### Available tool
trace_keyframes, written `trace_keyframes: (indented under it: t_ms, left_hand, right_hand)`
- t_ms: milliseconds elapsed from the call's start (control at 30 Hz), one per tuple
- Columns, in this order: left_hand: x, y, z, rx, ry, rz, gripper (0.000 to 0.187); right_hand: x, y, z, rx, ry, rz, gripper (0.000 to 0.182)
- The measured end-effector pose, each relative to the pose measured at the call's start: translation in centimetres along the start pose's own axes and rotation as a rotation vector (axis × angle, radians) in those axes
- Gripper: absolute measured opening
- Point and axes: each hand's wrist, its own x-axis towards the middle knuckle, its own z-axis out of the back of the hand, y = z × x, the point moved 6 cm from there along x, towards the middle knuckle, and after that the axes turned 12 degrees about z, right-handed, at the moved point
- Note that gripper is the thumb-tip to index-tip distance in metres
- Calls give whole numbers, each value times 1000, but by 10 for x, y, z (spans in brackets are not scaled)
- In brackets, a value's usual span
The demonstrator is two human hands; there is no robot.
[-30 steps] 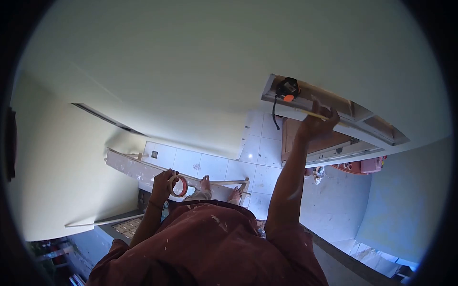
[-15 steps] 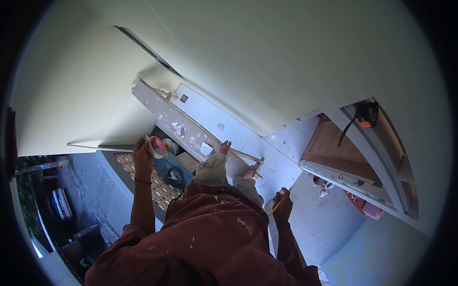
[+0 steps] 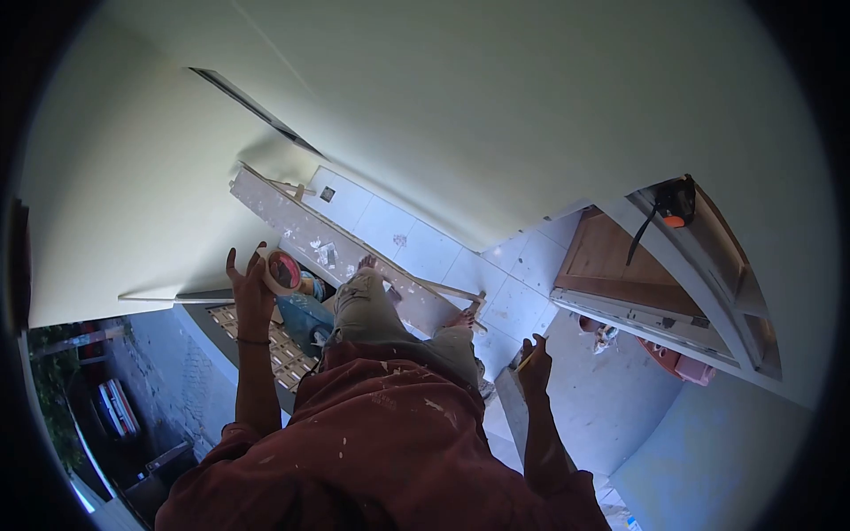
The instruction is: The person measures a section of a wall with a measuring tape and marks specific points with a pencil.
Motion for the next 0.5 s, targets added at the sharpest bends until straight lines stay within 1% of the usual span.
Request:
trace_keyframes:
  t_ms: [67,100,200,233,267,300,333,367,400,433,467,500]
  left_hand:
    - [43,16,4,5,83,84,84]
    - [59,20,-3,2,83,112,85]
    - [107,14,-27,182,199,178,92]
    - [120,8,-39,259,253,193,94]
    - [131,0,-48,349,311,200,96]
    - [143,-6,-56,436,376,211,98]
    - [156,-11,-60,524,438,220,97]
    - [165,-13,-61,672,514,198,92]
    - [175,-17,-57,816,592,167,89]
    - [199,-9,-39,969,680,25,82]
    - [203,-9,-36,1092,736,105,71]
    - [219,-1,-19,1232,925,-178,55]
  right_hand:
    - [-19,9,-4,-99,-38,-8,31]
    - [-29,11,-8,-106,-2,-106,28]
    - [-54,27,-32,45,-47,-333,29]
    - [-61,37,-44,-19,-75,-341,25]
    - [-69,42,-64,-50,-55,-393,22]
    - [-73,65,-81,-60,-60,-409,20]
    - [-73,91,-95,-71,-63,-427,19]
    - [-72,120,-113,-11,-56,-485,15]
    - [-69,155,-129,89,-109,-480,16]
    - [-63,184,-146,102,-49,-504,18]
    - [-57,213,-161,117,11,-520,21]
    - [-54,241,-171,89,-42,-556,22]
